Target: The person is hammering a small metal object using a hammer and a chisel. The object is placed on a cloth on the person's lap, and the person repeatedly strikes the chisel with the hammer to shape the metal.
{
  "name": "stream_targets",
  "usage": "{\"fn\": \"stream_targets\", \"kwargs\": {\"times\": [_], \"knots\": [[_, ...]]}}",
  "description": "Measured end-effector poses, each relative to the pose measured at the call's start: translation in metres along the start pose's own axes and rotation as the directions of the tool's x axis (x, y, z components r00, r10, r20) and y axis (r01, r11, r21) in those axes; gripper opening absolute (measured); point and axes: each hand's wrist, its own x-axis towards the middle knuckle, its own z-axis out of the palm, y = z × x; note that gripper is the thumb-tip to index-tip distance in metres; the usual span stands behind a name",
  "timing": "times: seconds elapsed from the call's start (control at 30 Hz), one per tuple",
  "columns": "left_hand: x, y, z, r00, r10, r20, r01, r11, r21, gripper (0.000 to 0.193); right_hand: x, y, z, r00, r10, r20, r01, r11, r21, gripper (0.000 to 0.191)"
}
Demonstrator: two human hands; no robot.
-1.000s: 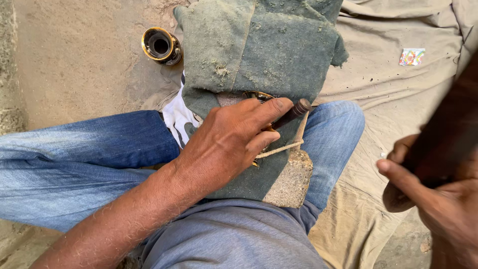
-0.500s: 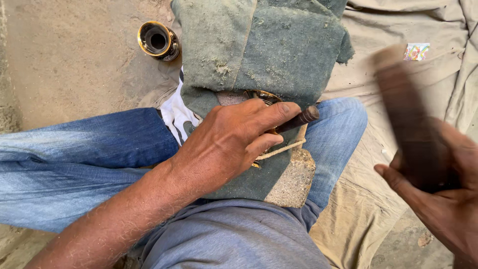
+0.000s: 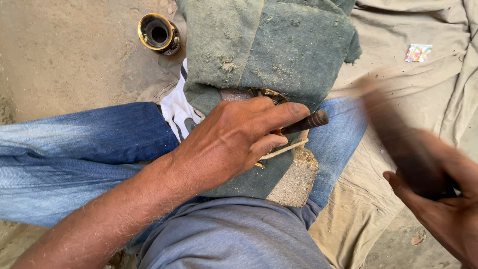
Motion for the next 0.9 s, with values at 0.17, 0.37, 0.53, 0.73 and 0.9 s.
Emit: {"fn": "stream_targets", "kwargs": {"times": [0.17, 0.37, 0.53, 0.73, 0.9], "knots": [[0.0, 0.002, -0.002, 1.0, -0.004, 0.002, 0.004, 1.0, -0.029, 0.046, 0.002, 0.005, 0.0, 0.976, 0.208, 0.055, -0.205, 0.976, -0.068, 0.032], [0.002, 0.004, -0.006, 1.0, -0.023, 0.012, 0.023, 0.999, -0.022, 0.045, 0.002, 0.008, 0.002, 1.0, 0.011, 0.003, -0.011, 1.0, 0.005, 0.048], [0.003, 0.003, -0.007, 1.0, -0.018, 0.014, 0.019, 0.997, -0.072, 0.042, 0.004, 0.007, 0.001, 0.995, -0.09, -0.041, 0.09, 0.996, 0.019, 0.052], [0.003, 0.003, -0.008, 1.0, 0.004, -0.005, -0.004, 0.999, -0.043, 0.043, -0.003, 0.011, 0.004, 0.991, 0.128, -0.029, -0.128, 0.991, -0.032, 0.052], [0.004, 0.003, -0.007, 1.0, -0.028, -0.007, 0.027, 0.996, -0.088, 0.043, 0.001, 0.017, 0.004, 0.997, -0.066, -0.037, 0.066, 0.998, -0.003, 0.048]]}}
